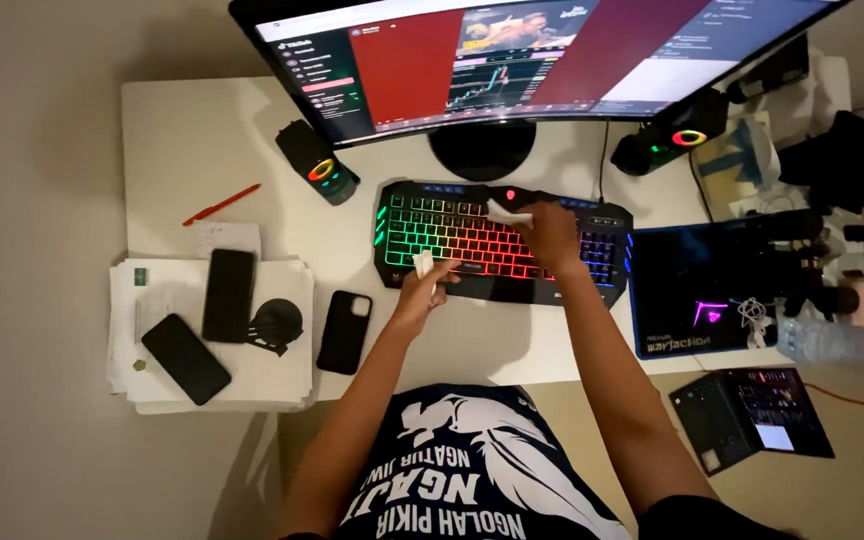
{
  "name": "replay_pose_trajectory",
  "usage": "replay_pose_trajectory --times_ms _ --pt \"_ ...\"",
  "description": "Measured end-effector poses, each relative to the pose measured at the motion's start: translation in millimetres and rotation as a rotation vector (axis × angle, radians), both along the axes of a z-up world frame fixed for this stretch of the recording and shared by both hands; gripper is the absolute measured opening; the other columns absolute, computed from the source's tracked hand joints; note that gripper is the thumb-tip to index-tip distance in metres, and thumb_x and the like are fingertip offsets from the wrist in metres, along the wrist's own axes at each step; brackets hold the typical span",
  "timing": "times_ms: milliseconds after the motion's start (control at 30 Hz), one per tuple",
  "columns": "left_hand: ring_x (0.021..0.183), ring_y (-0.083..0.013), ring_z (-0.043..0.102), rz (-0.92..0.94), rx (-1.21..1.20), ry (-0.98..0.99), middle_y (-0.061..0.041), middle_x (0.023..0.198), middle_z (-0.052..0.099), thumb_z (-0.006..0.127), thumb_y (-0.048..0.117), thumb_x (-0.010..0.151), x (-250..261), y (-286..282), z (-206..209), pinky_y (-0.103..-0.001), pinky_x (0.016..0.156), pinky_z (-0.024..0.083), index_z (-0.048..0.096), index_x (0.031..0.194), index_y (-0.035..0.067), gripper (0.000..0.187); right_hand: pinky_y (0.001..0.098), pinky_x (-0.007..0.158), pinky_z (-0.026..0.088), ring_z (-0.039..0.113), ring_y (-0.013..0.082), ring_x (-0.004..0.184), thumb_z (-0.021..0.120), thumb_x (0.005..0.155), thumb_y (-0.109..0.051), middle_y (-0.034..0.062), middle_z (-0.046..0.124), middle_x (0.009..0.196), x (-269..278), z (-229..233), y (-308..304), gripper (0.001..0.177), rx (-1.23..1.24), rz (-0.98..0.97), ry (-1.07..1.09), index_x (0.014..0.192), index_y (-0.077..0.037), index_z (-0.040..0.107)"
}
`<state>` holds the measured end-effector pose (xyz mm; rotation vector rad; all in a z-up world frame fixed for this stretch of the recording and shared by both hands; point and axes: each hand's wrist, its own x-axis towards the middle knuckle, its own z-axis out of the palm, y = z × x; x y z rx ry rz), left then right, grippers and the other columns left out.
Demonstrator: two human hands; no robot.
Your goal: Cleaning a computer keyboard and monitor with a small cloth.
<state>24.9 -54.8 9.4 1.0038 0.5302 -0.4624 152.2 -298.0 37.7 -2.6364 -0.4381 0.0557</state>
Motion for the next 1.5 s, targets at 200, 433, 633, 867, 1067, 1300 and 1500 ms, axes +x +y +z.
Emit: replay_pose_trajectory --times_ms 200,433,633,867,1067,1300,1500 --pt "0.05 -0.0053 0.039 -0.057 0.07 0.003 -0.007 0.087 0.069 0.069 0.039 0.093 3 -12 10 -0.024 0.051 0.035 0.072 0.118 0.002 0.044 0.0455 0.072 0.056 0.072 0.0352 0.078 0.083 0.082 -0.025 0.0144 0.075 0.088 -3 10 2 0.022 0.062 -0.108 0.003 0.099 -0.011 0.08" --pt "0.05 -0.0059 0.039 -0.02 0.059 -0.02 -0.007 0.088 0.069 0.07 0.036 0.094 -2 -6 -1 -0.025 0.05 0.035 0.072 0.12 0.001 0.043 0.0444 0.068 0.054 0.07 0.0325 0.075 0.086 0.081 -0.028 0.0135 0.073 0.082 3 -6 46 0.023 0.127 -0.059 0.066 0.099 -0.014 0.08" --pt "0.05 -0.0058 0.04 -0.016 0.049 -0.016 -0.006 0.088 0.068 0.07 0.035 0.095 -5 -4 3 -0.025 0.05 0.035 0.072 0.12 0.001 0.043 0.0482 0.071 0.052 0.071 0.0337 0.084 0.083 0.079 -0.02 0.0082 0.076 0.086 2 -27 15 0.017 0.077 0.089 -0.189 0.095 -0.017 0.082" --pt "0.049 -0.0055 0.038 -0.032 0.02 -0.05 -0.007 0.088 0.07 0.07 0.034 0.093 0 -26 -2 -0.024 0.05 0.033 0.072 0.115 0.0 0.041 0.0486 0.077 0.053 0.07 0.0358 0.087 0.082 0.083 -0.024 0.0124 0.074 0.09 -1 -10 -47 0.016 -0.065 -0.069 0.019 0.097 -0.015 0.08" --pt "0.051 -0.0062 0.038 -0.064 0.03 -0.018 -0.007 0.089 0.07 0.072 0.033 0.091 5 -43 -5 -0.024 0.051 0.033 0.071 0.117 0.003 0.039 0.0483 0.074 0.053 0.071 0.0357 0.083 0.082 0.081 -0.024 0.0123 0.075 0.087 -2 5 -48 0.016 -0.026 -0.107 0.005 0.095 -0.016 0.082" --pt "0.05 -0.006 0.038 -0.058 0.043 -0.003 -0.007 0.09 0.07 0.072 0.035 0.09 1 -42 -10 -0.024 0.051 0.033 0.073 0.118 0.004 0.042 0.0455 0.074 0.055 0.071 0.0359 0.081 0.082 0.082 -0.021 0.0158 0.073 0.089 -3 8 1 0.022 0.14 -0.013 0.082 0.1 -0.011 0.079" --pt "0.051 -0.0057 0.039 -0.069 0.088 0.004 -0.005 0.091 0.07 0.07 0.036 0.093 0 -39 -3 -0.024 0.054 0.038 0.072 0.119 0.002 0.042 0.0472 0.076 0.055 0.071 0.0372 0.08 0.079 0.082 -0.019 0.0164 0.075 0.088 -9 12 -17 0.022 0.109 -0.031 0.043 0.103 -0.012 0.081"
